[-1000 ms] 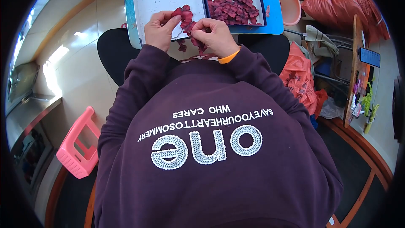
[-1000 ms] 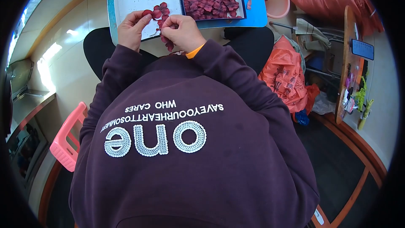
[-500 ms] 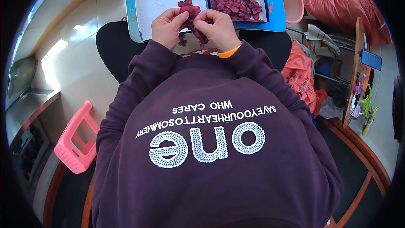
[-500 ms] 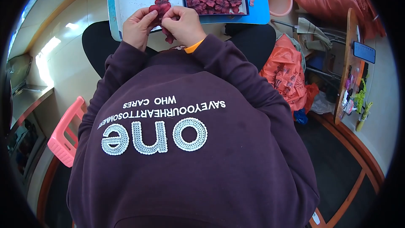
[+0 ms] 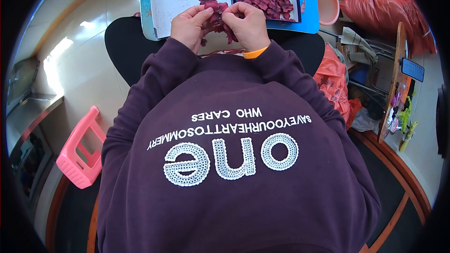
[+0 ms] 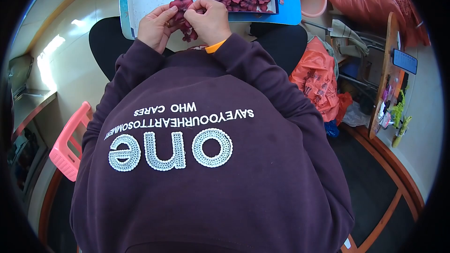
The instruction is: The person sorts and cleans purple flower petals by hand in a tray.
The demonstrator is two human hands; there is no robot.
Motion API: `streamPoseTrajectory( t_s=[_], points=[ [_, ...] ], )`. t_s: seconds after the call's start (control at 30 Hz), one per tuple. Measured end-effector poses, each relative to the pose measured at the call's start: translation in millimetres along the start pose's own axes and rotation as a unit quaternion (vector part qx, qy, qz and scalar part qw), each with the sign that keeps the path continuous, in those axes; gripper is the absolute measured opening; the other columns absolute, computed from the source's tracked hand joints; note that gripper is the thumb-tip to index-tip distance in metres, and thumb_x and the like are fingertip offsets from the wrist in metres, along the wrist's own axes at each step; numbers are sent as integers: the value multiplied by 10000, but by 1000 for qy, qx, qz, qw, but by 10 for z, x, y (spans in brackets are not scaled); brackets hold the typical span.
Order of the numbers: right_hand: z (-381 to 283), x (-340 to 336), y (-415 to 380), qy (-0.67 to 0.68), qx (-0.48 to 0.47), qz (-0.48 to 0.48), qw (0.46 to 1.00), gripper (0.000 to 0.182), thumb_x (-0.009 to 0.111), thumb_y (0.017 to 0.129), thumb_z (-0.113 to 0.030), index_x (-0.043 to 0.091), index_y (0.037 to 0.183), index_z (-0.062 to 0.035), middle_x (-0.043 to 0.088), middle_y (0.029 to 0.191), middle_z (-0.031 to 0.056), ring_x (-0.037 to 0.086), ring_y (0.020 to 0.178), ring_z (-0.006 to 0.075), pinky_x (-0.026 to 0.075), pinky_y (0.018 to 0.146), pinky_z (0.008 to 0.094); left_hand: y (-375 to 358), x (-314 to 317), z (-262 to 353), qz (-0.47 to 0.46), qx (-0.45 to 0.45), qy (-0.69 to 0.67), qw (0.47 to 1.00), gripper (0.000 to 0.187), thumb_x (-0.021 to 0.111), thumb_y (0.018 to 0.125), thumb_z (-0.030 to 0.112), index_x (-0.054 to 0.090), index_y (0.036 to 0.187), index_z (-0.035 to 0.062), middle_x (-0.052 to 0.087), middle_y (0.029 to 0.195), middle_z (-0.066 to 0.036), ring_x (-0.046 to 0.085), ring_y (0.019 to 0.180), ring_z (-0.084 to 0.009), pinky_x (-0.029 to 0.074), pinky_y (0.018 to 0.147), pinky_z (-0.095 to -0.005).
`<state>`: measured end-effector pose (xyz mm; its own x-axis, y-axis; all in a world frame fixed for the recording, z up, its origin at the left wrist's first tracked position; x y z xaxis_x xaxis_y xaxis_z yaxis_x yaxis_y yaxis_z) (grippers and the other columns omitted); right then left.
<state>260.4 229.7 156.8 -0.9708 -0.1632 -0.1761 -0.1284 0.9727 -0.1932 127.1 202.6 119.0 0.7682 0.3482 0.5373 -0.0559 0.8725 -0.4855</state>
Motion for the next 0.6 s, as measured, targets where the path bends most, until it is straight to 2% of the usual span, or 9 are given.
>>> streamPoseTrajectory(
  t_s=[0.17, 0.3, 0.5, 0.6],
  points=[
    [-28, 15, -27, 32, 36, -9, 999, 33, 561, 686, -26, 579, 665, -10, 514, 538, 21, 443, 448, 90, 383, 377, 203, -14, 6, -6, -12, -20, -40, 999, 104, 549, 851, 24, 583, 944, -8, 632, 827, -99, 614, 677, -148, 539, 633, -254],
    [3, 20, -11, -7, 9, -2, 1000, 33, 558, 684, -25, 582, 662, -18, 502, 531, 14, 435, 445, 89, 372, 368, 201, -12, -5, -16, -5, -25, -7, 1000, 136, 524, 880, 54, 561, 1002, 8, 614, 895, -99, 598, 734, -167, 514, 721, -284],
    [-2, 48, -19, 1, 34, 19, 999, 36, 563, 680, -33, 577, 650, -19, 492, 521, 13, 419, 443, 87, 356, 383, 197, -3, -23, -24, -3, -23, -1, 1000, 133, 529, 875, 51, 563, 997, 10, 615, 893, -96, 597, 734, -159, 511, 708, -280],
    [75, 44, 22, -27, 3, 18, 999, 34, 573, 673, -37, 574, 643, -21, 497, 548, 15, 411, 459, 88, 353, 412, 199, 0, -28, -29, -4, -21, 4, 1000, 132, 529, 874, 51, 565, 995, 11, 615, 891, -94, 594, 729, -151, 509, 701, -278]
  ],
)
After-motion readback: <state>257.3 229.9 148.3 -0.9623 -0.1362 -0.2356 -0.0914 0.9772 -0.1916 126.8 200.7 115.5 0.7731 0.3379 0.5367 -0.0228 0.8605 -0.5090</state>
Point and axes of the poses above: each hand's wrist, its own y-axis towards the middle knuckle, its own x-axis out of the palm, z = x × y, the point moved 4 cm from there along y, towards the middle knuckle
